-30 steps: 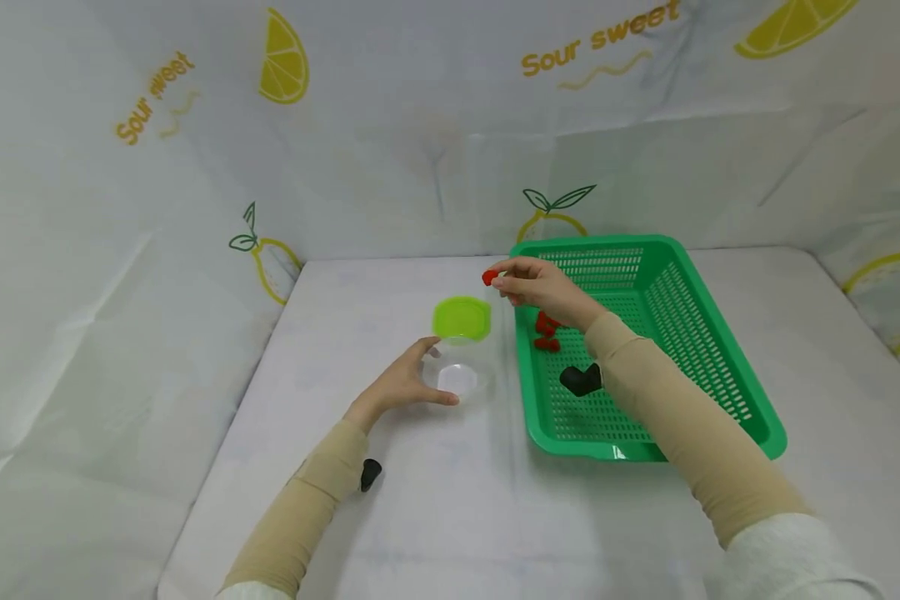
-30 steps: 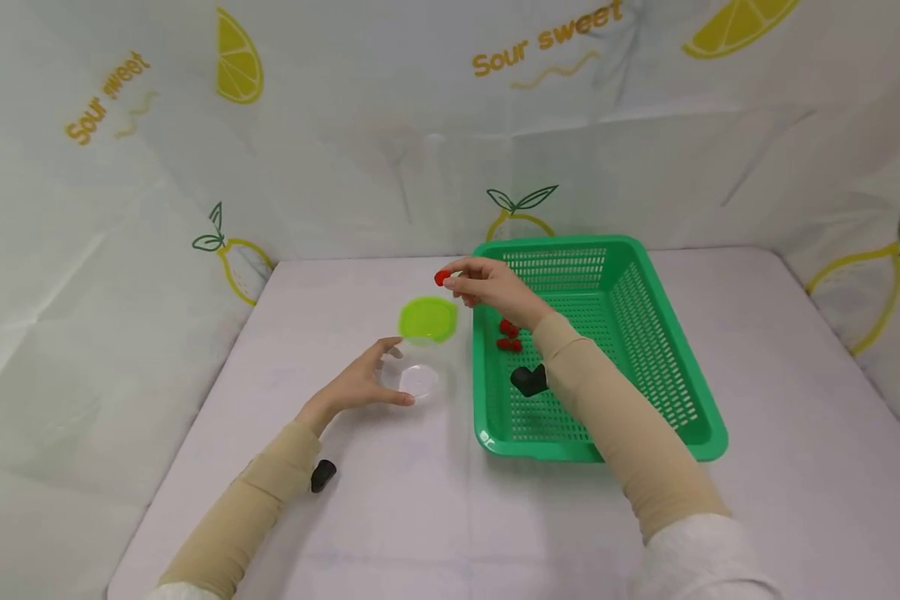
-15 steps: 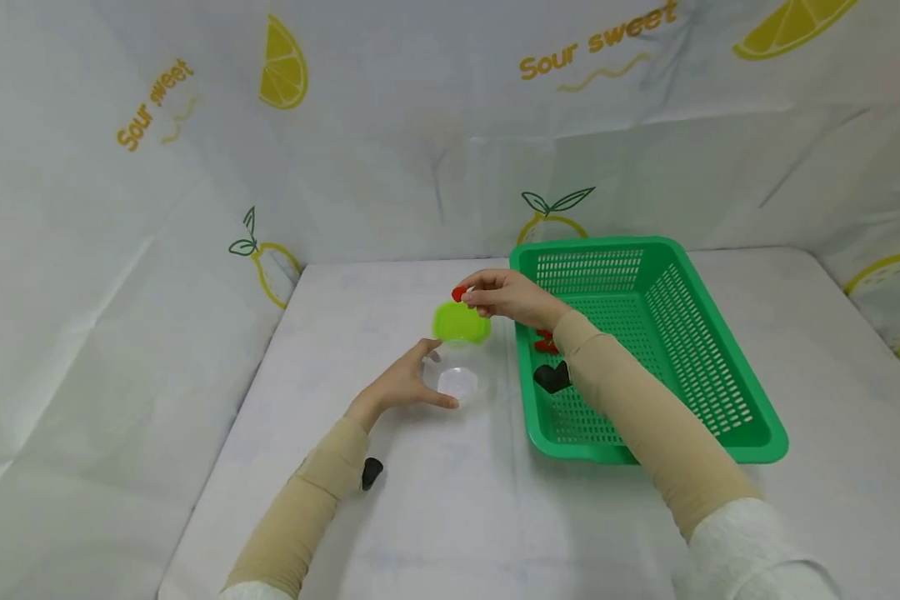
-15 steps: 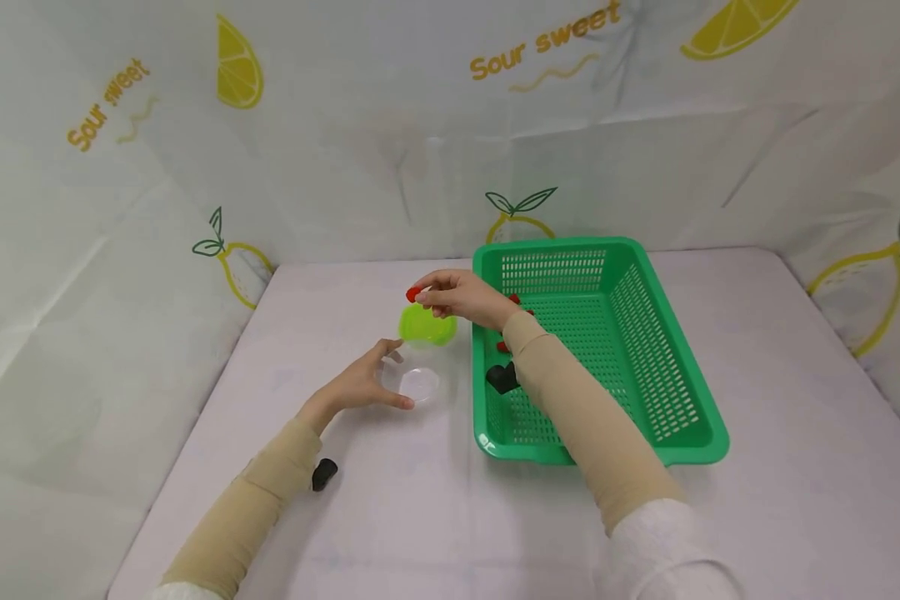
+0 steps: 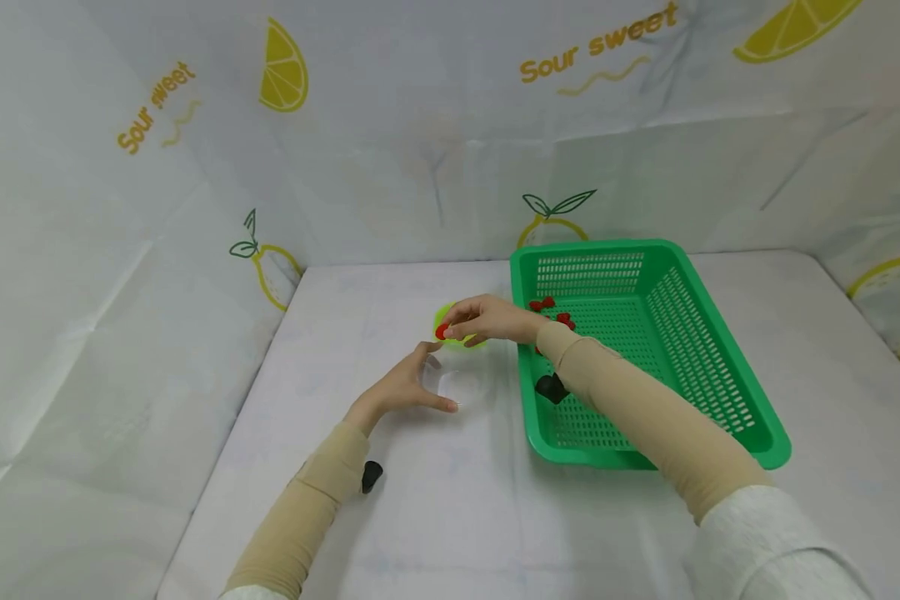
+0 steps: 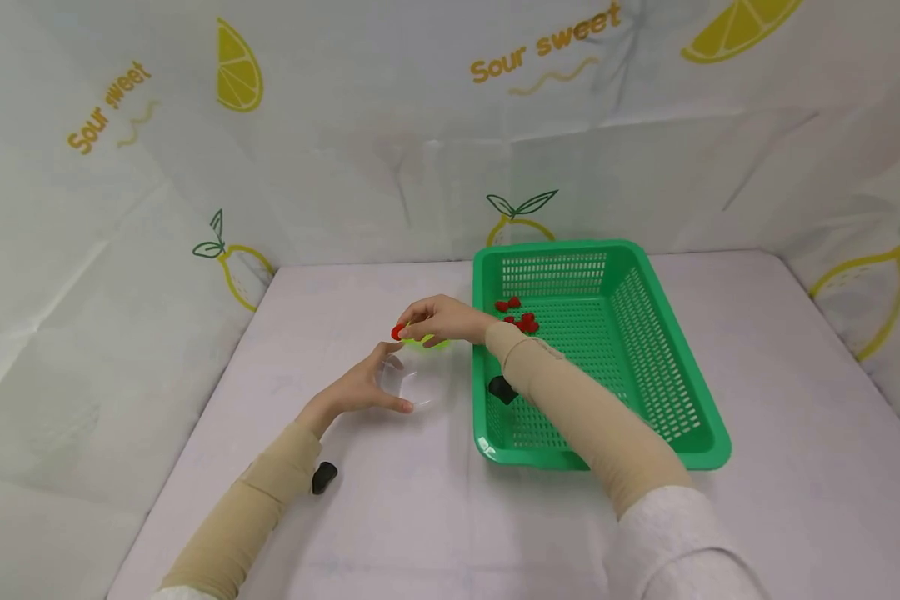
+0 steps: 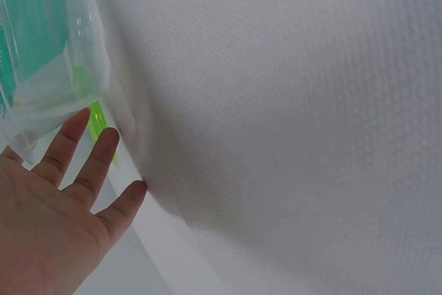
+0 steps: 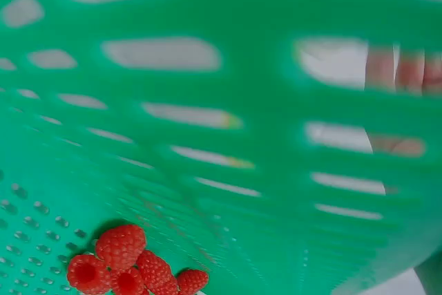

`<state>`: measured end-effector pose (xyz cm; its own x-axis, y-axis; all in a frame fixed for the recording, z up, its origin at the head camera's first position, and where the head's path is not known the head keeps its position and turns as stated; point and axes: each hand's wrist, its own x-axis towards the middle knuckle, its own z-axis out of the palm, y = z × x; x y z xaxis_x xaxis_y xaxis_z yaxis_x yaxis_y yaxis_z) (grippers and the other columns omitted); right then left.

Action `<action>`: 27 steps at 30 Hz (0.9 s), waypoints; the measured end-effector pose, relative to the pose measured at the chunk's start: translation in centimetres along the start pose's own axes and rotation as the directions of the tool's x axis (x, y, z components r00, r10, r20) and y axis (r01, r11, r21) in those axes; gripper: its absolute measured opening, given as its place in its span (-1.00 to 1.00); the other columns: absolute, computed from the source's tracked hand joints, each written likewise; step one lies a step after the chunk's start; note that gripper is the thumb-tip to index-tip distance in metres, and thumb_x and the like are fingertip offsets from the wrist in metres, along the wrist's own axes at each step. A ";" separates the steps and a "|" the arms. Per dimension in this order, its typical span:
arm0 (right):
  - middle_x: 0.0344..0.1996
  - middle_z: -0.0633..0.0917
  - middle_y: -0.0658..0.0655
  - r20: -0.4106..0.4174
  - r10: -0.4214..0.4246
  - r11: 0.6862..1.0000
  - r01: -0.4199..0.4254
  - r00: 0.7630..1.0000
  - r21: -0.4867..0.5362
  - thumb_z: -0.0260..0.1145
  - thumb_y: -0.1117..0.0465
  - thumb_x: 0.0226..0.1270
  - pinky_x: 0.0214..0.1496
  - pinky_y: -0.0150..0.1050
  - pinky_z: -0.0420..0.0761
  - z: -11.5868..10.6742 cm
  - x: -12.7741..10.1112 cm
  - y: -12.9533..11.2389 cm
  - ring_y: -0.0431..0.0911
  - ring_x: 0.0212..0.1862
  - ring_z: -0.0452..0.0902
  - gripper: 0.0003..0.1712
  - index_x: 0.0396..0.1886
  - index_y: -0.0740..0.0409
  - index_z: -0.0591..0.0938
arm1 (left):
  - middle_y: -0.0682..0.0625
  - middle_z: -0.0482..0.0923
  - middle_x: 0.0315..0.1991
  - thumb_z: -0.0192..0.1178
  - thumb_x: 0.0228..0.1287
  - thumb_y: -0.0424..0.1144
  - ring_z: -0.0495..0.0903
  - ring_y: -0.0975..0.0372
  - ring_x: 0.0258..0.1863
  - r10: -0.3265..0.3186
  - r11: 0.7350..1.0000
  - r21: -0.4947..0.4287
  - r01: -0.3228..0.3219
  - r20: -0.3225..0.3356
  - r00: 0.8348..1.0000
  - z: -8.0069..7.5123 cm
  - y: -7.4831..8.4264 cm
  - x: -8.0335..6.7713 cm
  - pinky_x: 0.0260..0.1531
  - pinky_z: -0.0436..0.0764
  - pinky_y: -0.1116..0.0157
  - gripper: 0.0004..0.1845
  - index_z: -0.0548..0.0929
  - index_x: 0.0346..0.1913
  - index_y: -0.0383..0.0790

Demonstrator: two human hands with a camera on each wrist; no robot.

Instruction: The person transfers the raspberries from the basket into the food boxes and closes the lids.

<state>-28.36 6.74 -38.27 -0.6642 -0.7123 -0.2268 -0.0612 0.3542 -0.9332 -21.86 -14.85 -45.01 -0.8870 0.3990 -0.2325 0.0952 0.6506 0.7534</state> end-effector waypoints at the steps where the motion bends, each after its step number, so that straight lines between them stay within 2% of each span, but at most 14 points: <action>1: 0.07 0.56 0.13 -0.009 -0.008 1.000 0.008 1.000 -0.015 0.22 0.10 0.31 0.19 -0.03 0.49 0.2 -0.1 0.0 0.09 0.12 0.46 -0.67 0.02 0.11 0.58 | -0.01 0.33 0.19 0.52 -0.32 0.15 0.23 0.11 0.32 0.006 1.000 0.002 -0.006 0.000 1.000 0.0 0.0 0.0 0.30 0.24 -0.01 0.17 0.09 0.39 -0.07; 6: 0.05 0.57 0.03 -0.062 -0.014 0.995 0.008 0.998 -0.100 0.23 0.07 0.30 0.22 0.01 0.44 0.4 -0.1 -0.1 -0.01 0.10 0.45 -0.72 -0.04 0.02 0.62 | 0.02 0.33 0.19 0.50 -0.37 0.23 0.23 0.12 0.32 0.018 1.000 0.004 -0.018 -0.006 1.000 0.1 -0.3 0.0 0.29 0.25 0.00 0.20 0.09 0.39 -0.04; 10: 0.07 0.53 -0.02 -0.036 0.017 0.978 -0.024 0.999 -0.205 0.27 0.03 0.25 0.25 0.00 0.37 0.6 0.3 0.0 -0.01 0.23 0.32 -0.76 -0.11 -0.08 0.66 | 0.04 0.34 0.15 0.51 -0.38 0.22 0.27 0.13 0.27 0.013 1.000 -0.015 -0.014 -0.007 1.000 0.1 -0.4 0.0 0.26 0.28 0.00 0.13 0.15 0.34 0.07; 14: 0.04 0.55 -0.02 -0.003 0.051 0.950 -0.050 0.999 -0.307 0.30 0.04 0.22 0.28 -0.01 0.33 0.9 0.7 -0.1 -0.01 0.28 0.24 -0.76 -0.12 -0.10 0.68 | 0.04 0.31 0.20 0.51 -0.37 0.22 0.24 0.13 0.30 0.006 1.000 -0.011 -0.006 -0.003 1.000 0.0 -0.4 -0.1 0.28 0.26 -0.01 0.10 0.15 0.32 0.12; 19: 0.01 0.60 -0.01 0.029 0.060 0.915 -0.044 0.998 -0.401 0.29 0.07 0.23 0.17 -0.12 0.40 1.4 1.0 -0.2 -0.04 0.16 0.35 -0.76 -0.12 -0.02 0.69 | 0.04 0.16 0.38 0.51 -0.36 0.22 0.09 0.14 0.42 -0.005 1.000 -0.005 0.005 -0.004 1.000 -0.1 -0.3 -0.1 0.33 0.19 -0.02 0.13 0.11 0.36 0.13; 23: -0.02 0.63 0.02 0.042 0.040 0.881 -0.015 0.998 -0.473 0.29 0.11 0.23 0.04 -0.21 0.44 1.9 1.2 0.0 -0.05 0.06 0.41 -0.81 -0.19 0.01 0.71 | 0.03 0.16 0.39 0.51 -0.35 0.19 0.08 0.13 0.43 -0.007 1.000 -0.013 0.007 -0.009 1.000 -0.1 -0.3 -0.1 0.33 0.18 -0.03 0.11 0.12 0.36 0.18; 27: -0.06 0.56 0.15 0.003 -0.007 0.831 0.007 1.000 -0.557 0.32 0.11 0.20 -0.07 -0.25 0.38 2.3 1.2 0.4 0.03 0.03 0.35 -0.84 -0.24 -0.01 0.73 | 0.05 0.15 0.38 0.51 -0.35 0.19 0.05 0.12 0.44 -0.010 1.000 -0.029 0.010 0.000 1.000 0.0 -0.3 -0.2 0.34 0.16 -0.05 0.11 0.12 0.35 0.22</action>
<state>-27.47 4.58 -39.56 -0.6616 -0.7164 -0.2215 -0.4704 0.6265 -0.6214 -21.72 -15.11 -45.25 -0.8880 0.3924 -0.2398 0.0734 0.6357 0.7684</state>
